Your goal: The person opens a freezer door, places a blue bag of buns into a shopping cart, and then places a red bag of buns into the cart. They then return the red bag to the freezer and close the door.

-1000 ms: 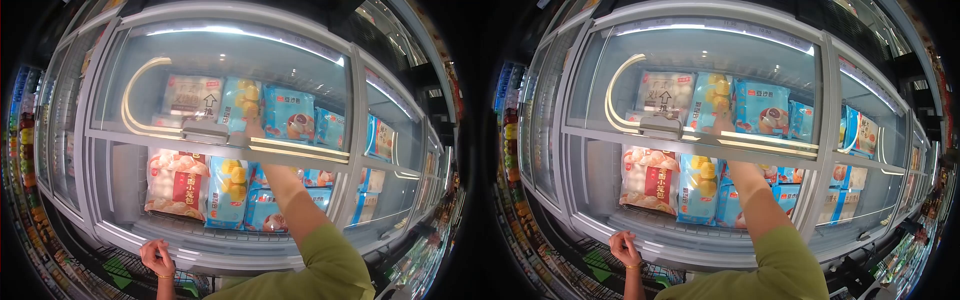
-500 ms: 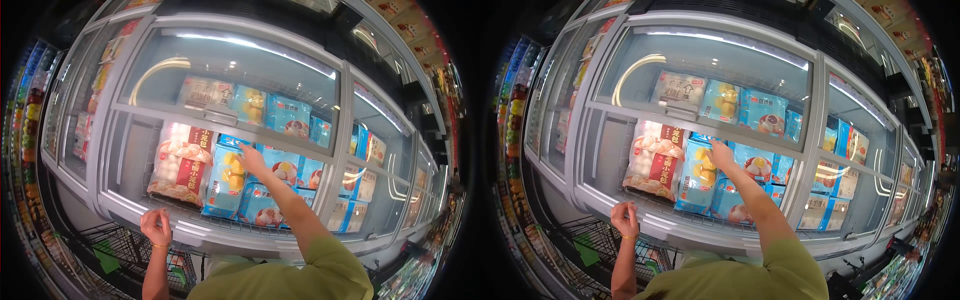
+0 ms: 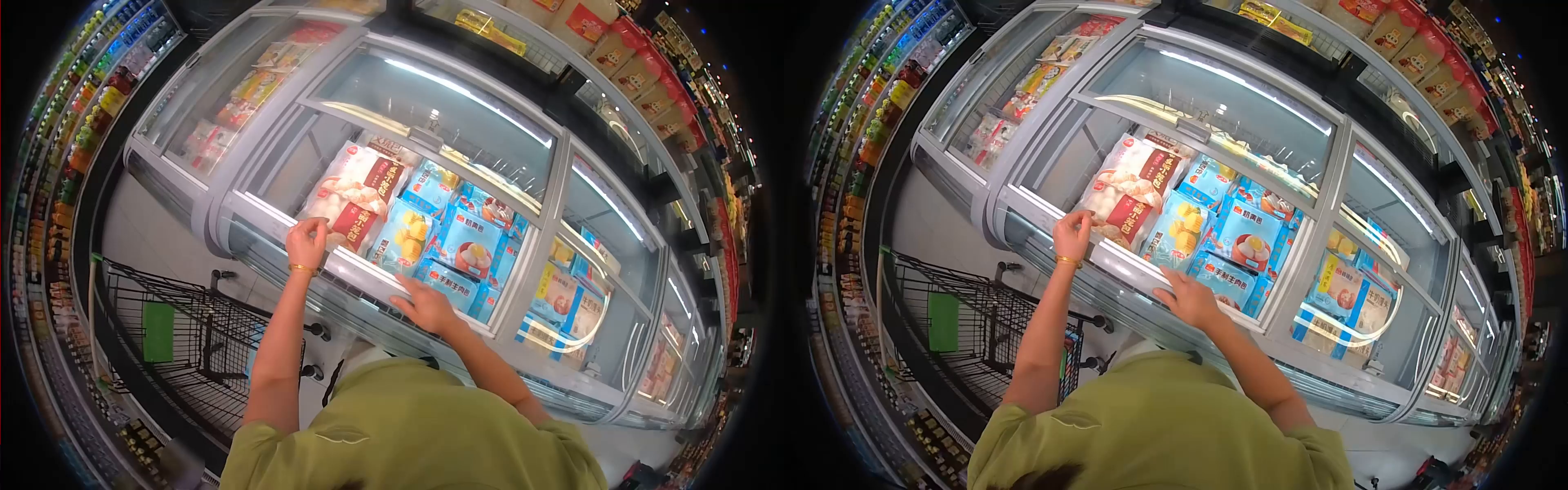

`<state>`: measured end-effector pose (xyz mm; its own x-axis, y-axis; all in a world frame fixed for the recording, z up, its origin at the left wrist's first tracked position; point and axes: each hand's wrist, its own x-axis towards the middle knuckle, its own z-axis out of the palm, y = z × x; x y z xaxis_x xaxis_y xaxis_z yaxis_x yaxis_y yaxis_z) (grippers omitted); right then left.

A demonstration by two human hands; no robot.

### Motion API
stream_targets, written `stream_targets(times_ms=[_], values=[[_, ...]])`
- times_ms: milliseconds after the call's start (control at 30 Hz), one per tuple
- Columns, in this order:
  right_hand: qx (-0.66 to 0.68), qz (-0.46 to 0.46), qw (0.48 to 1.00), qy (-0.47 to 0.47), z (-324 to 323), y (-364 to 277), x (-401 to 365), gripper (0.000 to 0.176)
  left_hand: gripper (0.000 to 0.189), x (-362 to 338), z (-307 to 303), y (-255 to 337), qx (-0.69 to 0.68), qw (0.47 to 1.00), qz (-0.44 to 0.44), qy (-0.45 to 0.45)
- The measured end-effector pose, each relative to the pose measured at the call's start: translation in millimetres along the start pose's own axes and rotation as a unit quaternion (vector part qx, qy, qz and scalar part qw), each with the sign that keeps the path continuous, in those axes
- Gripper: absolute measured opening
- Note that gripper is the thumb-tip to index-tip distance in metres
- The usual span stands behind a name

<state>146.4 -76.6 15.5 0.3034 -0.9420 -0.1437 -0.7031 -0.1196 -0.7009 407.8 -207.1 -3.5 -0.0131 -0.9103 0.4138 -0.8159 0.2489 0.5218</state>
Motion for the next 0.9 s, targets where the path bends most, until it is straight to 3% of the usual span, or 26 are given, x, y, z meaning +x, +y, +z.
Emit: stream_targets(times_ms=[33, 67, 100, 167, 333, 433, 533, 633, 700, 767, 900], values=[[-0.023, 0.015, 0.998, 0.056, 1, -10, -7, 0.051, 0.019, -2, -1, 3, -0.203, 0.971, -0.123, -0.001], [-0.059, -0.002, 0.993, 0.104, 3, -15, -12, 0.047, 0.022, -7, -4, 6, -0.394, 0.888, -0.239, -0.002], [-0.059, -0.005, 0.993, 0.105, 4, -15, -14, 0.047, 0.022, -16, -10, 6, -0.394, 0.888, -0.237, 0.000], [-0.106, -0.002, 0.987, 0.118, 8, -11, -12, 0.046, 0.027, -42, -29, 3, -0.493, 0.806, -0.313, 0.095], [-0.113, -0.039, 0.982, 0.148, 10, -8, -14, 0.046, 0.023, -137, -94, -27, -0.411, 0.760, -0.474, 0.171], [-0.113, -0.025, 0.983, 0.144, 10, -10, -16, 0.047, 0.026, -205, -129, -73, -0.388, 0.739, -0.501, 0.226], [-0.117, -0.016, 0.984, 0.136, 13, -9, -18, 0.048, 0.025, -258, -162, -74, -0.329, 0.703, -0.560, 0.290], [-0.120, -0.014, 0.983, 0.135, 8, -10, -14, 0.049, 0.027, -341, -159, -106, -0.310, 0.666, -0.615, 0.286], [-0.112, -0.010, 0.985, 0.133, 13, -10, -17, 0.049, 0.025, -397, -152, -110, -0.312, 0.653, -0.649, 0.236], [-0.104, -0.015, 0.985, 0.141, 15, -7, -15, 0.050, 0.023, -450, -140, -110, -0.152, 0.715, -0.660, 0.171], [-0.123, -0.005, 0.984, 0.131, 14, -10, -16, 0.049, 0.023, -462, -134, -80, -0.113, 0.691, -0.682, 0.213]])
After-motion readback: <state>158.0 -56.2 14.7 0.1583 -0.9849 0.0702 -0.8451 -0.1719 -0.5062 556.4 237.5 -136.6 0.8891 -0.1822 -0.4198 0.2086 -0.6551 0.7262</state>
